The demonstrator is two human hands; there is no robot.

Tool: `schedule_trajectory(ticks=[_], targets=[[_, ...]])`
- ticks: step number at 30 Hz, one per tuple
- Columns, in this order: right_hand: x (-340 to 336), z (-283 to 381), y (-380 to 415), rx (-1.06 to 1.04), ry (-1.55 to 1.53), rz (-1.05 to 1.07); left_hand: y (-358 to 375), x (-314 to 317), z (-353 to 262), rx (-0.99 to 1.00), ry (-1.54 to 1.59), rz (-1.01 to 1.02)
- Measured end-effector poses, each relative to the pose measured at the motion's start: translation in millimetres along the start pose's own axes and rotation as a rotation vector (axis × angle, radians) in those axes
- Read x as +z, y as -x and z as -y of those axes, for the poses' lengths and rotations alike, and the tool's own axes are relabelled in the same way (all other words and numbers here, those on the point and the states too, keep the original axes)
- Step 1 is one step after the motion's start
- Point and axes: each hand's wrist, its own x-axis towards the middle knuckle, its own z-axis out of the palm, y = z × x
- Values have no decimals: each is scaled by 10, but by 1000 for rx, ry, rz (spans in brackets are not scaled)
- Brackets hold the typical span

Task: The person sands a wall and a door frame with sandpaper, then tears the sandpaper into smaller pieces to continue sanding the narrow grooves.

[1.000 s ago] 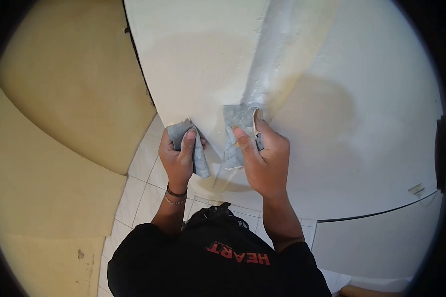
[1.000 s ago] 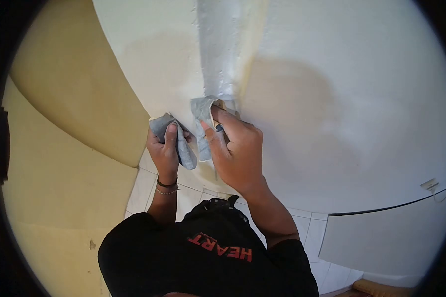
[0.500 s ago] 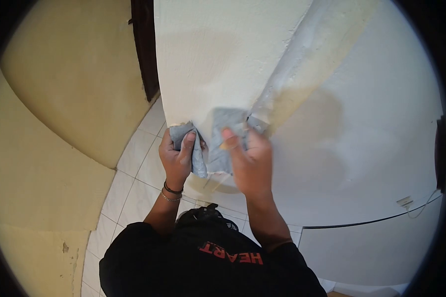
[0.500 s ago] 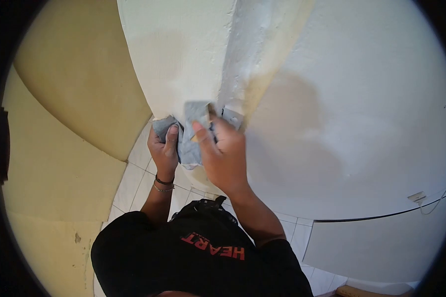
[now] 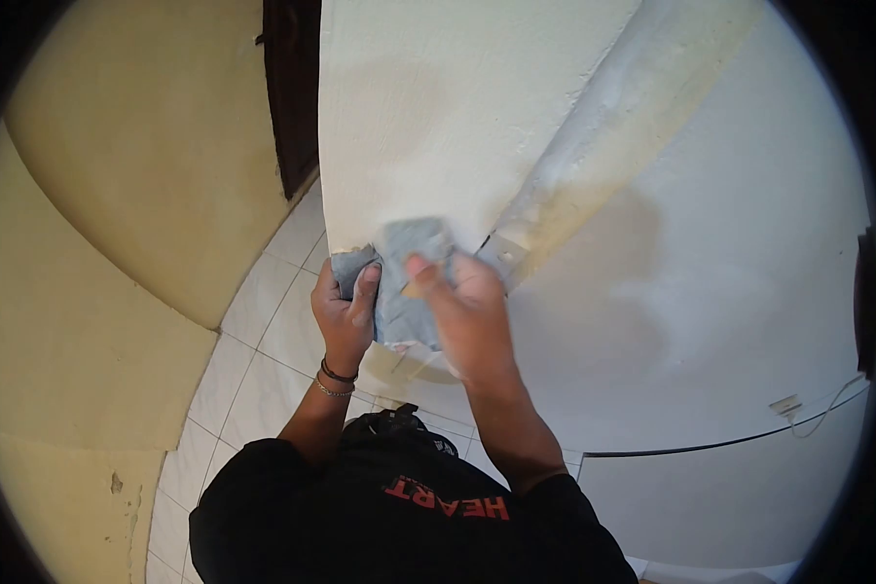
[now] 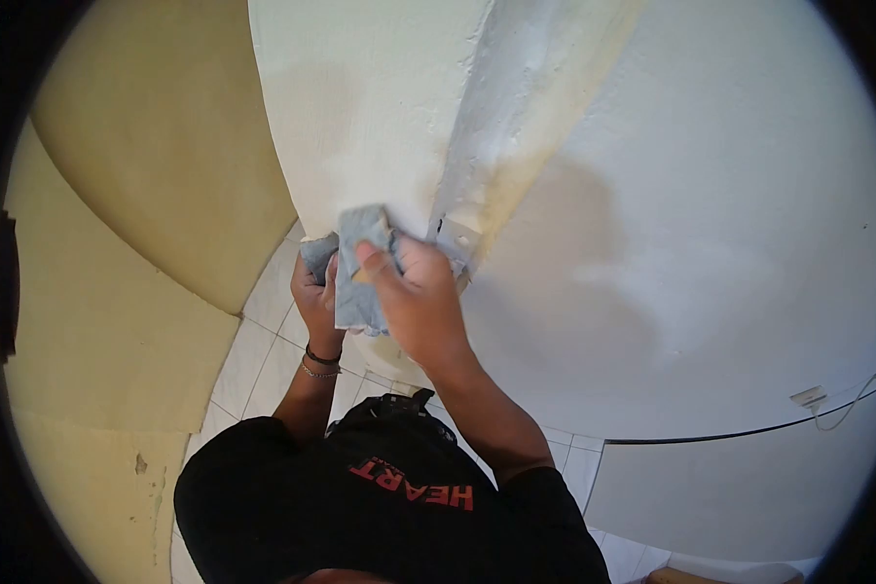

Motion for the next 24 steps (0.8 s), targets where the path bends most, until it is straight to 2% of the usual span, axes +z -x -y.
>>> schedule_trajectory(ticks=[1, 3, 4, 5, 7, 8, 10, 12, 14, 16, 17, 19, 21, 23, 24], targets=[[1, 165, 0, -3, -1, 2, -13, 17, -21, 9, 28, -18], [-74, 380, 10, 169, -154, -103, -24, 58, -91, -7, 55, -15], [-108, 329, 19, 219, -173, -53, -15, 69, -109, -30, 86, -9], [-72, 166, 28, 221, -172, -57, -12, 41, -33, -34, 87, -6], [62, -130, 13, 249, -314, 44, -38, 9, 138, 152, -78, -29], [55, -117, 11, 162, -289, 31, -9, 11, 126, 154, -76, -29], [-47, 235, 4, 171, -303, 3, -18, 66, -78, -21, 55, 5], [-93, 335, 13, 235, -399, -2, -24, 51, -99, -24, 75, 4], [41, 59, -4, 244, -378, 1, -19, 34, -14, -29, 97, 5], [106, -16, -43, 198, -341, 21, -61, -3, 119, 181, -108, -32], [60, 46, -42, 195, -343, 23, -31, -18, 141, 185, -110, -32], [-58, 353, -36, 117, -338, -10, -11, 67, -83, -57, 68, -14], [-54, 271, 24, 134, -409, -29, 5, -44, -40, -96, -27, 20], [-55, -139, 69, 318, -411, 85, 4, -172, -50, -131, -113, 43], [-37, -248, 74, 193, -149, 89, -12, -237, -110, -310, 116, 94]])
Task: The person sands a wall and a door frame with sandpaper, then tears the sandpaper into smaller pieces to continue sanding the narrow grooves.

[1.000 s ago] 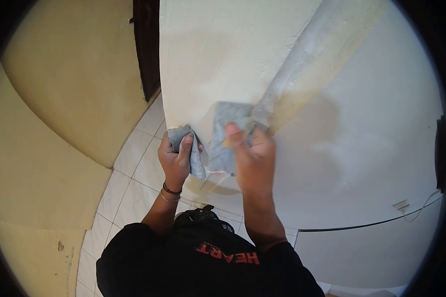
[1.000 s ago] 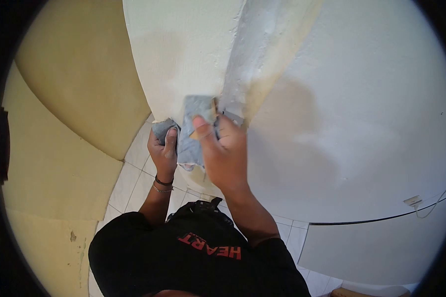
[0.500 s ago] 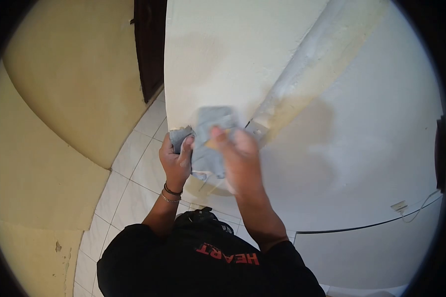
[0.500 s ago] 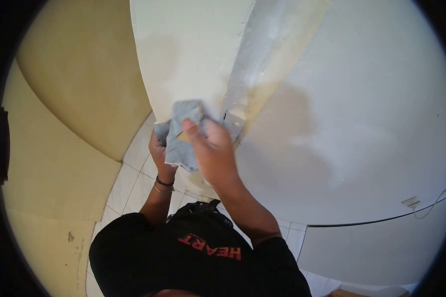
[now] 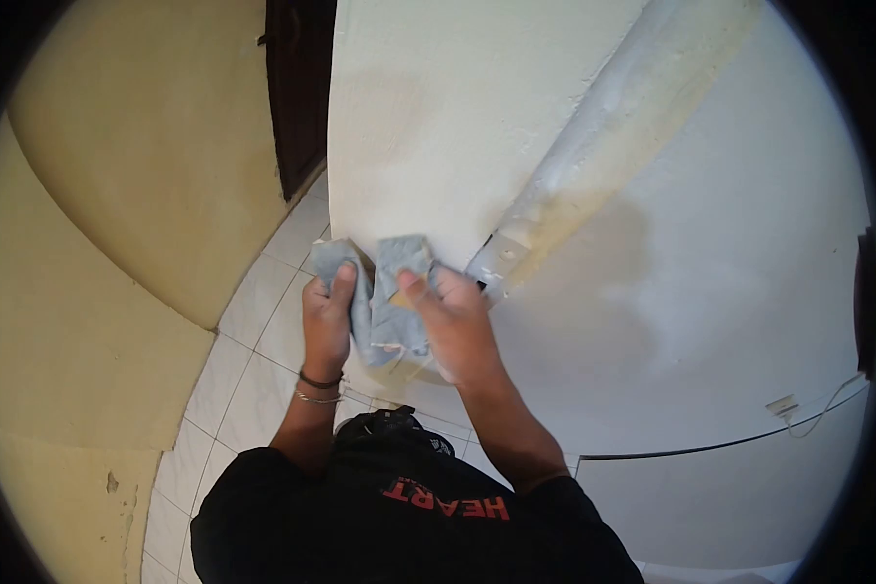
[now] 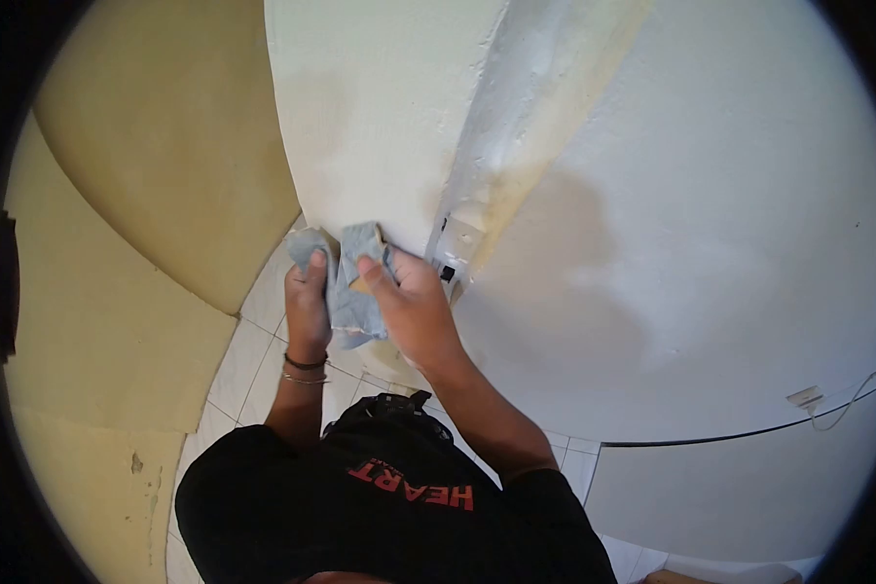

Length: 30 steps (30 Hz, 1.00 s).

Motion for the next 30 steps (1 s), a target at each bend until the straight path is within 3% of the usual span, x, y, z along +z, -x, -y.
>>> schedule_trajectory(ticks=[1, 3, 5, 6, 9, 11, 13, 15, 16, 20, 22, 25, 29, 30], targets=[[-29, -70, -4, -2, 1, 9, 2, -59, -61, -169, 226, 76], [-60, -147, -1, -80, 137, 83, -8, -140, -133, -97, 283, 141], [-64, -142, 60, -54, 170, 67, 22, -178, -210, 7, 264, 402], [-63, -159, 72, -97, 261, 88, 55, -207, -261, -44, 205, 465], [-93, -231, 118, -140, 383, 147, 142, 18, -426, -63, 42, 459], [-158, -222, 129, -289, 356, 188, 185, 51, -386, -124, 126, 398], [-228, -107, 180, -246, 322, 110, 184, 52, -336, 145, -37, 262], [-254, 20, 271, -151, 256, -65, 168, 49, -365, 254, -173, 255], [-242, 49, 292, -263, 330, -83, 167, 54, -385, 365, -307, 254], [-103, 273, 297, -418, 614, -66, 270, 178, -457, 301, -372, 312], [-148, 235, 244, -528, 681, 9, 296, 310, -507, 187, -30, 262], [-218, 350, 205, -549, 684, 38, 270, 263, -655, 30, -17, 359], [-239, 512, 152, -396, 554, -18, 235, 272, -718, -29, 129, 385], [-245, 520, 146, -378, 515, -63, 238, 323, -694, 10, 126, 310]])
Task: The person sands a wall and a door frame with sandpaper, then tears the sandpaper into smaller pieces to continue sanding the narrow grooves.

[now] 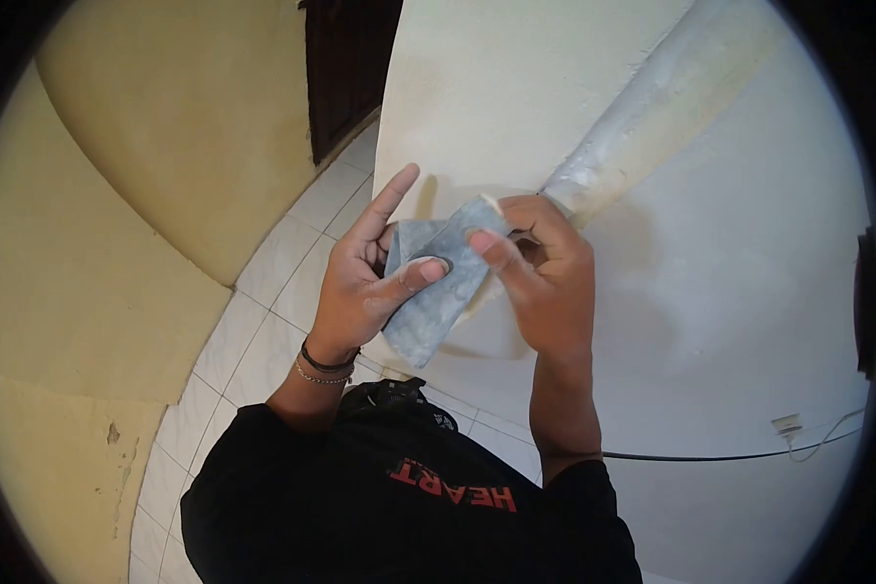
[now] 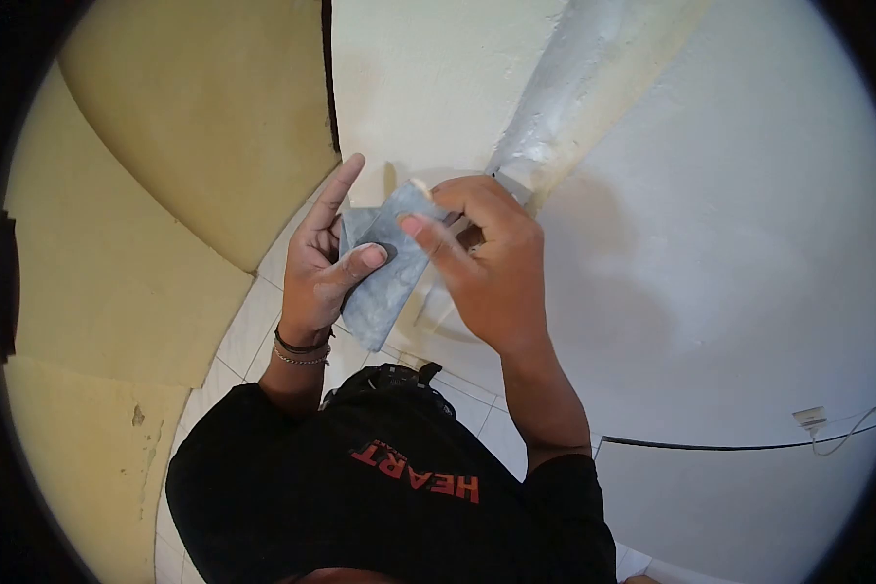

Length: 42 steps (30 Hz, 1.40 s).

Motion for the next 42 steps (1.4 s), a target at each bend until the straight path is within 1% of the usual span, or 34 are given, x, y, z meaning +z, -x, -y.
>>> schedule_trajectory(ticks=[1, 3, 5, 7, 8, 9, 10, 11, 12, 13, 14, 15, 17, 18, 19, 21, 23, 25, 26, 27, 28, 29, 31, 32, 33, 35, 36, 37, 39, 40, 42], targets=[[-3, 6, -11, 28, -31, -43, -11, 17, 19, 45, -11, -73], [-136, 164, -30, 5, 41, -232, 0, -53, 12, 34, -38, -105], [-307, 271, -90, -248, -109, -512, -8, -92, 12, 20, -68, -141], [-544, 445, -219, -611, 232, -923, -49, -68, 46, 50, -151, -237], [-678, 593, -310, -802, 133, -837, -70, -61, 76, 53, -154, -234], [-773, 750, -408, -990, 36, -744, -97, -53, 111, 120, -149, -267], [-792, 883, -520, -1218, 186, -861, -133, -48, 132, 191, -142, -297], [-790, 981, -632, -1445, 346, -975, -186, -68, 137, 199, -143, -285], [-841, 1019, -709, -1453, 351, -988, -259, -84, 148, 439, -365, -369], [-939, 1045, -776, -1474, 456, -919, -351, -88, 127, 682, -586, -454], [-1079, 1058, -831, -1489, 560, -848, -498, -69, 92, 918, -673, -495], [-1202, 1055, -909, -1505, 647, -776, -602, -39, 56, 937, -679, -495], [-1344, 1030, -1210, -1561, 761, -639, -820, 10, -68, 1160, -1007, -611], [-1427, 1042, -1301, -1568, 850, -561, -904, 127, -86, 1141, -968, -608], [-1318, 1114, -1322, -1544, 953, -461, -938, 183, -120, 1107, -1114, -612], [-623, 1162, -1636, -1599, 535, -500, -1081, 228, -30, 1073, -1121, -550], [-637, 1187, -1734, -1825, 940, -390, -1141, 230, 62, 1062, -1089, -532], [-450, 1118, -1515, -1585, 1070, -286, -1115, 240, 59, 1041, -1053, -503], [-419, 1142, -1461, -1584, 1078, -291, -1070, 201, 11, 1008, -1099, -478], [-399, 1146, -1422, -1461, 1075, -176, -1045, 170, -15, 972, -1148, -451], [-387, 1149, -1395, -1333, 1067, -68, -1047, 153, -22, 993, -1148, -475], [-394, 1146, -1382, -1326, 1069, -77, -1064, 143, -17, 996, -1150, -464], [-416, 1142, -1370, -1302, 1139, -73, -1094, 148, -51, 1009, -971, -474], [-422, 1120, -1378, -1301, 1140, -80, -1096, 157, -85, 1036, -957, -548], [-424, 1089, -1392, -1306, 1085, -87, -1087, 161, -125, 1042, -957, -543], [-433, 1091, -1399, -1314, 1029, -104, -1071, 154, -202, 840, -717, -505], [-438, 1115, -1381, -1308, 1083, -97, -1151, 176, -273, 961, -687, -566], [-441, 1130, -1366, -1300, 1137, -85, -1146, 188, -346, 963, -690, -564], [-446, 1138, -1356, -1301, 1133, -83, -1116, 190, -478, 771, -623, -553], [-448, 1130, -1355, -1304, 1132, -80, -1090, 177, -452, 768, -628, -553], [-436, 1060, -1435, -1342, 1099, -116, -991, 154, -316, 682, -698, -572]])
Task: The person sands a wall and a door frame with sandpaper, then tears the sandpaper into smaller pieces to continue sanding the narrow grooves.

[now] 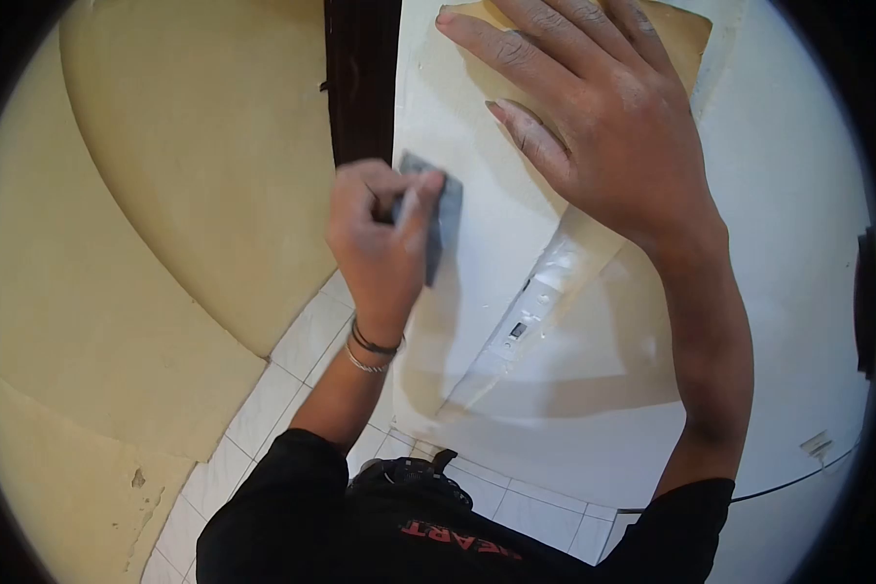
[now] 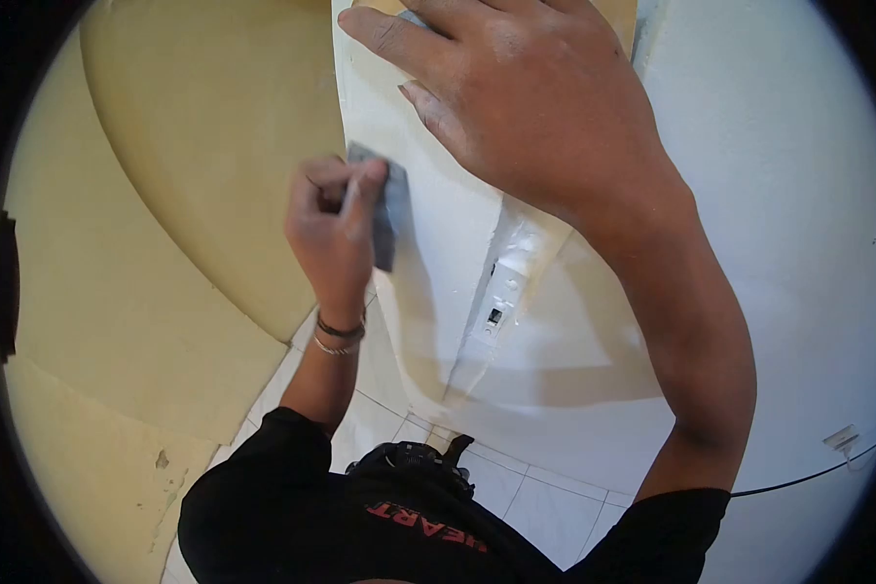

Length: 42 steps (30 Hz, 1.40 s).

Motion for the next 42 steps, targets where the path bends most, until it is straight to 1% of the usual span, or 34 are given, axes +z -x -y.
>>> schedule_trajectory(ticks=[1, 2, 3, 4, 5, 7, 9, 10, 11, 13, 15, 17, 18, 19, 21, 23, 25, 27, 29, 30, 31, 32, 33, 34, 35, 37, 38, 39, 41, 42], targets=[[31, 1, 9, -11, 2, -50, 121, 22, 39, 86, 4, -27], [0, 19, 14, -9, -2, -51, 165, 34, 85, 108, 18, -29], [-64, 33, -13, -11, 10, -7, 152, 42, 107, 137, 37, -31], [-97, 44, -31, -15, 19, 41, 39, 50, 60, 139, 36, -34], [-69, 47, -24, -18, 15, 43, -121, 67, 4, 125, 31, -47], [-14, 24, -6, 31, -117, -51, -191, 111, -26, 114, 36, -59], [-74, 47, -18, 8, -44, -16, -95, 138, 24, 363, -115, -96], [-98, 58, -17, -13, 22, 22, 28, 67, 27, 473, -287, -30], [-55, 44, 13, -10, 27, 22, 115, 46, 43, 476, -283, -27], [70, 11, 50, -25, -2, -97, 179, 27, 40, 436, -304, 36], [61, 17, 74, -1, -56, -94, 86, 22, 41, 416, -307, 52], [58, 16, 76, 14, -100, -102, -11, 61, -7, 373, -229, 7], [53, 13, 86, 12, -112, -106, -20, 58, -11, 420, -241, 2], [49, 8, 98, 13, -123, -107, 20, 37, -4, 422, -240, 6], [70, -1, 108, 10, -120, -114, 232, -56, 33, 373, -323, 104], [57, 19, 109, 6, -117, -127, 321, -96, 82, 370, -324, 139], [-16, 57, 82, 67, -173, -37, 222, -83, 71, 455, -299, 112], [57, 38, 103, 32, -142, -72, 19, -10, 32, 438, -316, 67], [53, 31, 110, 2, -100, -114, -145, 48, 5, 392, -181, -8], [6, 47, 100, -13, -70, -81, -129, 61, 26, 441, -195, -40], [-20, 52, 99, -29, -40, -47, -43, 40, 49, 441, -192, -43], [8, 38, 107, -32, -40, -47, 101, -21, 72, 457, -238, 30], [60, 25, 119, -43, -39, -92, 220, -74, 92, 472, -285, 105], [87, 18, 122, -53, -35, -139, 278, -96, 120, 445, -266, 131], [69, 13, 122, -53, -30, -142, 254, -88, 171, 451, -264, 130], [1, 50, 101, -42, -45, -68, 129, -55, 158, 533, -307, 60], [16, 53, 108, -43, -50, -64, 47, -23, 134, 461, -261, 34], [40, 42, 116, -21, -92, -96, -18, 8, 133, 460, -260, 32], [131, -1, 135, 1, -131, -130, -108, 46, 146, 479, -201, -67], [211, -32, 150, -54, -34, -161, -45, 19, 142, 459, -223, -41]])
